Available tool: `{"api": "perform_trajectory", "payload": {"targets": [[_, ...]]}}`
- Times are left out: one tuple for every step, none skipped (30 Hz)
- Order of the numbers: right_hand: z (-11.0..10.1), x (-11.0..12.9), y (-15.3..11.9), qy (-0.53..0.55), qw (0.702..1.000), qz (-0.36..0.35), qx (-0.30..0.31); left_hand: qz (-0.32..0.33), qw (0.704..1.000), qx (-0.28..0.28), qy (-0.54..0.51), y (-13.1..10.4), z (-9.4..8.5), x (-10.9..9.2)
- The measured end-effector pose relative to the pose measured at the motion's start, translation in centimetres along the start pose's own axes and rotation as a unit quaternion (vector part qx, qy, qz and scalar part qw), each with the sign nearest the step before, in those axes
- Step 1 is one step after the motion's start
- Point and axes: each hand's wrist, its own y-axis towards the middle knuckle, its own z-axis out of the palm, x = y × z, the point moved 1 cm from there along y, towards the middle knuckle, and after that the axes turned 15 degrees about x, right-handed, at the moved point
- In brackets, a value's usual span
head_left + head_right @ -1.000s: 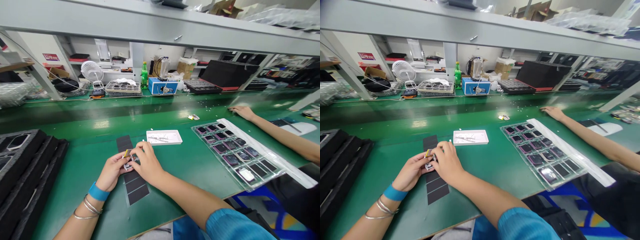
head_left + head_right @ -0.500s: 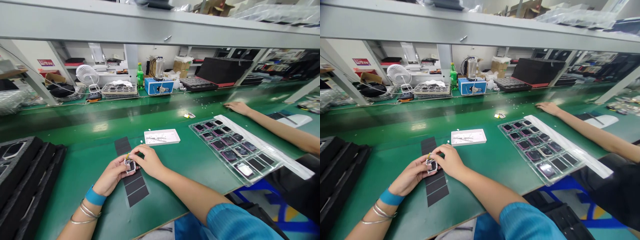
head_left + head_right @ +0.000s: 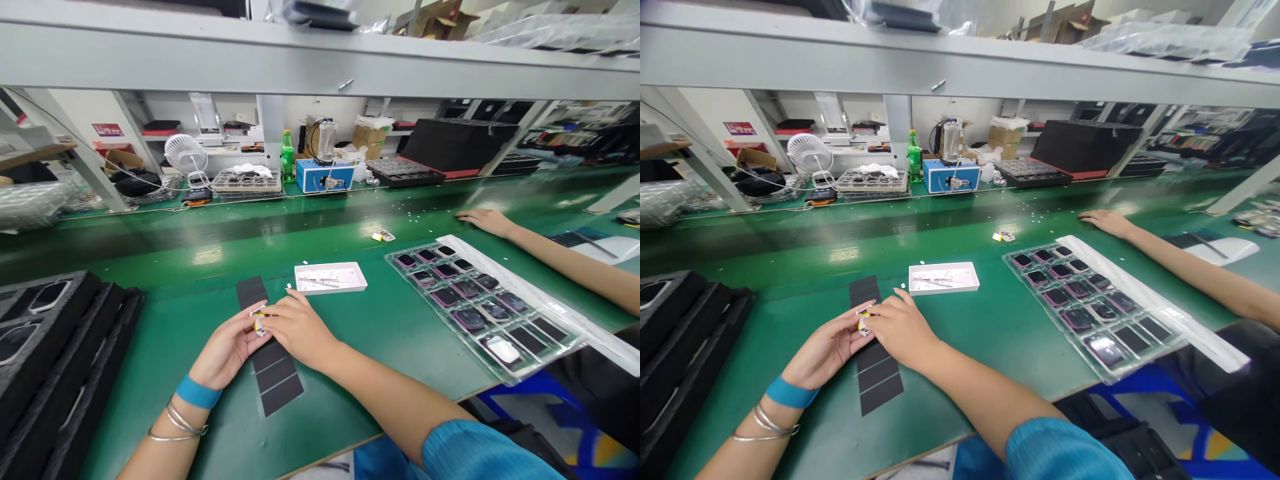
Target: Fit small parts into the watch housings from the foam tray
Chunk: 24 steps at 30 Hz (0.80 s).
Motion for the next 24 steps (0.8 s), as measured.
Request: {"api": "perform_trajectory", "payload": {"targets": [[0.0, -0.1, 0.0, 0.029, 1.000, 0.008, -0.002, 0.007, 1.000, 0.005, 0.017, 0.0, 0.0, 0.0], [0.0, -0.1, 0.1, 0.066, 0.997, 0.024, -0.007, 0.014, 0.999, 0.013, 0.034, 0.0, 0.0, 0.0], [0.0, -0.2, 0.1, 0.109, 0.993, 0.048, -0.013, 0.019, 0.998, 0.023, 0.049, -0.1, -0.1, 0.0], [0.1, -0.4, 0.1, 0.161, 0.984, 0.073, -0.015, 0.023, 0.997, 0.032, 0.063, -0.1, -0.1, 0.0], [0.2, -0.5, 0.2, 0.225, 0.970, 0.094, -0.008, 0.027, 0.996, 0.037, 0.073, -0.1, -0.1, 0.0], [0.4, -0.6, 0.2, 0.298, 0.948, 0.109, 0.009, 0.032, 0.995, 0.037, 0.081, -0.1, -0.2, 0.1], [0.6, -0.7, 0.3, 0.372, 0.920, 0.116, 0.030, 0.038, 0.995, 0.035, 0.086, -0.1, -0.2, 0.1], [0.8, -0.7, 0.3, 0.440, 0.889, 0.117, 0.050, 0.047, 0.994, 0.033, 0.089, -0.1, -0.2, 0.3], [1.1, -0.7, 0.3, 0.496, 0.858, 0.114, 0.064, 0.057, 0.994, 0.031, 0.090, 0.0, -0.2, 0.4], [1.3, -0.7, 0.4, 0.535, 0.835, 0.112, 0.068, 0.069, 0.993, 0.031, 0.092, 0.1, -0.2, 0.5], [1.4, -0.7, 0.3, 0.556, 0.821, 0.113, 0.063, 0.080, 0.992, 0.033, 0.093, 0.2, -0.1, 0.7], [1.6, -0.7, 0.3, 0.566, 0.815, 0.116, 0.053, 0.091, 0.991, 0.035, 0.096, 0.4, 0.1, 0.8], [1.7, -0.8, 0.3, 0.568, 0.813, 0.119, 0.046, 0.100, 0.990, 0.033, 0.099, 0.5, 0.2, 0.9], [1.8, -0.9, 0.2, 0.564, 0.815, 0.127, 0.042, 0.109, 0.989, 0.027, 0.101, 0.5, 0.3, 0.9], [1.9, -1.0, 0.2, 0.557, 0.818, 0.136, 0.042, 0.114, 0.988, 0.018, 0.104, 0.4, 0.5, 0.8], [1.9, -1.1, 0.2, 0.548, 0.823, 0.143, 0.046, 0.121, 0.986, 0.001, 0.112, 0.1, 0.7, 0.6], [1.9, -1.3, 0.2, 0.538, 0.828, 0.146, 0.051, 0.135, 0.983, -0.019, 0.120, -0.7, 0.9, 0.3], [1.9, -1.4, 0.3, 0.530, 0.833, 0.146, 0.056, 0.150, 0.980, -0.040, 0.124, -1.8, 1.2, 0.0], [1.9, -1.5, 0.3, 0.522, 0.838, 0.144, 0.060, 0.167, 0.977, -0.057, 0.121, -3.3, 1.6, -0.2], [1.9, -1.7, 0.3, 0.516, 0.842, 0.143, 0.062, 0.179, 0.975, -0.067, 0.109, -5.2, 2.1, -0.3], [1.8, -1.8, 0.4, 0.510, 0.846, 0.144, 0.062, 0.186, 0.977, -0.063, 0.083, -7.4, 2.5, -0.3], [1.8, -1.8, 0.3, 0.503, 0.849, 0.149, 0.062, 0.180, 0.980, -0.054, 0.063, -9.9, 3.0, -0.1], [1.8, -1.9, 0.3, 0.495, 0.852, 0.158, 0.060, 0.171, 0.982, -0.052, 0.062, -12.5, 3.3, 0.0], [1.9, -2.0, 0.3, 0.486, 0.855, 0.169, 0.058, 0.172, 0.979, -0.068, 0.084, -15.2, 3.4, 0.1]]}}
